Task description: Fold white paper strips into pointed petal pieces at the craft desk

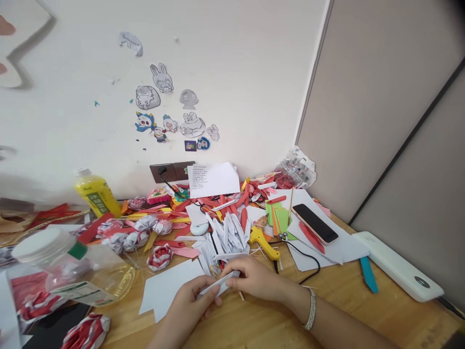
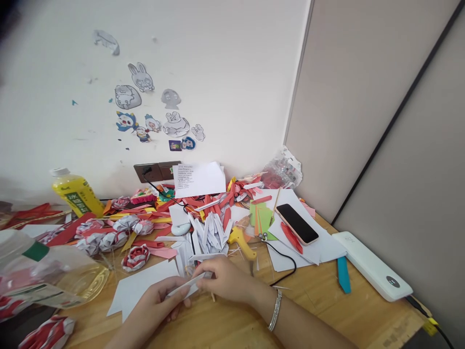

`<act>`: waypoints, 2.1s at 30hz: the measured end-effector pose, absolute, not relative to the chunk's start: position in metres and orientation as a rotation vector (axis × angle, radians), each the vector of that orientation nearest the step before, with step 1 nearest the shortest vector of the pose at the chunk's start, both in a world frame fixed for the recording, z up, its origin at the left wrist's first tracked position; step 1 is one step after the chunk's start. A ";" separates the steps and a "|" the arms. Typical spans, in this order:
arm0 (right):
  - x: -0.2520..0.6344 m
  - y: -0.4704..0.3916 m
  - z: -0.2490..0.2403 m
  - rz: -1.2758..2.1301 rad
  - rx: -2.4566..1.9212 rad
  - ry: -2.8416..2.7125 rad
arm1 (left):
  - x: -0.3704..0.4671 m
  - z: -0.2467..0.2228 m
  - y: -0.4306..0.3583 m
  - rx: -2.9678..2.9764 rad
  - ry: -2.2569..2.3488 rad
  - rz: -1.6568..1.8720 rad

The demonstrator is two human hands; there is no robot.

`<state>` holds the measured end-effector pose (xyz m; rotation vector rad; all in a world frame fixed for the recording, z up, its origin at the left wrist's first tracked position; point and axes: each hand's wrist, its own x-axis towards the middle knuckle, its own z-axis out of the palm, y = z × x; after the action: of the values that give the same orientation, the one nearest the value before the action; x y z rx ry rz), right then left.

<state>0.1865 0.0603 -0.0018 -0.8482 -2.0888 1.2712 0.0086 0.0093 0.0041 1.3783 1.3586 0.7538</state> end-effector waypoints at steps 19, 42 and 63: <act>0.177 0.057 -0.010 1.609 -0.759 -1.555 | 0.016 0.005 0.004 1.391 1.273 0.735; 0.178 0.045 0.012 1.054 -0.849 -2.058 | 0.020 0.001 -0.002 1.515 1.336 0.748; 0.169 0.041 -0.005 1.301 -0.871 -1.754 | 0.023 0.005 0.000 1.508 1.372 0.740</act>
<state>0.1690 0.0408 -0.0046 -0.8706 -1.7540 1.3007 0.0229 0.0001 0.0051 1.5085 1.3719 0.7397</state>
